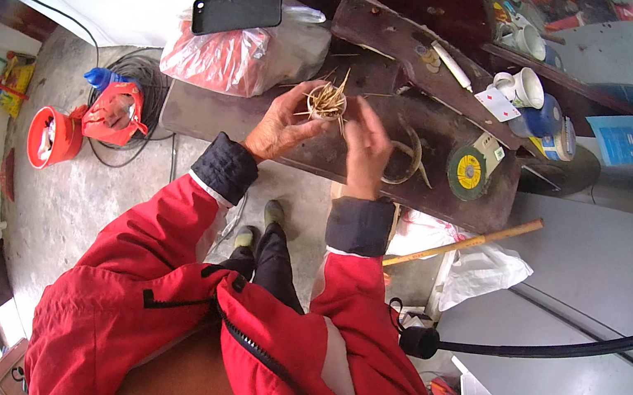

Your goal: The person picks up small wooden sticks and inserts them into a small cylindrical holder on a cluttered workbench. They then handle a roll of tape and a plastic bag containing small parts, placing items into a red bucket. The workspace includes tools and miscellaneous items on a wooden table.

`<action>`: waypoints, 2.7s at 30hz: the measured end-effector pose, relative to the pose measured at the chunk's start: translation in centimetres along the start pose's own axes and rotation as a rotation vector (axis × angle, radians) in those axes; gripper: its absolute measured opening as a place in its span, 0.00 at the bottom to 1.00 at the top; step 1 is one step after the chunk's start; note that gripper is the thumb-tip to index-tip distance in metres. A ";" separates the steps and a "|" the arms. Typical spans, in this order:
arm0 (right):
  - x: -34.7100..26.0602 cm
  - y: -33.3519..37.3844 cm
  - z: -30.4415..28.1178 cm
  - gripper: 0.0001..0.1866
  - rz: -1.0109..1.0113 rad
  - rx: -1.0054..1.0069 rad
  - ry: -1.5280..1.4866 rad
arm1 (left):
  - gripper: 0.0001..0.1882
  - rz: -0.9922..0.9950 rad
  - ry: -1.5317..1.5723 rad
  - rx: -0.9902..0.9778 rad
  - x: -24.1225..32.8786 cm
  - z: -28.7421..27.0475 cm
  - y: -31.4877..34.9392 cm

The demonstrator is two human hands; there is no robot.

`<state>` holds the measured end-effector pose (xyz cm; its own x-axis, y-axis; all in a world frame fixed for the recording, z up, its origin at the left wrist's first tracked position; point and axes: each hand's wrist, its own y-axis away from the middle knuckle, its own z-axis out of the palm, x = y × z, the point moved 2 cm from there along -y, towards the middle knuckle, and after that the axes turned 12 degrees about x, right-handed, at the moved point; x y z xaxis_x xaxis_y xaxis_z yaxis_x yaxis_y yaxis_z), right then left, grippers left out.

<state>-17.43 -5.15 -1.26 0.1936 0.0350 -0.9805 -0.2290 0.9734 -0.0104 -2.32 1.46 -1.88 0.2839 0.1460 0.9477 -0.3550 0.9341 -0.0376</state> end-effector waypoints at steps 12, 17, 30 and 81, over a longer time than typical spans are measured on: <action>-1.3 -2.9 1.4 0.15 0.083 -0.068 0.019 | 0.33 -0.019 -0.111 -0.047 0.0 -0.7 1.4; -1.0 -1.5 1.4 0.14 -0.026 -0.081 0.102 | 0.33 0.020 -0.105 -0.034 -0.8 -1.4 2.0; -2.6 0.4 2.2 0.11 -0.391 -0.171 0.234 | 0.34 -0.025 -0.002 0.043 -0.5 -1.5 2.4; -4.5 3.9 2.6 0.11 0.091 0.077 0.281 | 0.31 0.361 -0.539 0.324 2.0 0.4 5.3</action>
<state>-16.68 -0.96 3.66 -0.0986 0.0696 -0.9927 -0.1585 0.9837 0.0848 -4.02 6.56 -0.06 -0.3493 0.1684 0.9217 -0.6136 0.7023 -0.3609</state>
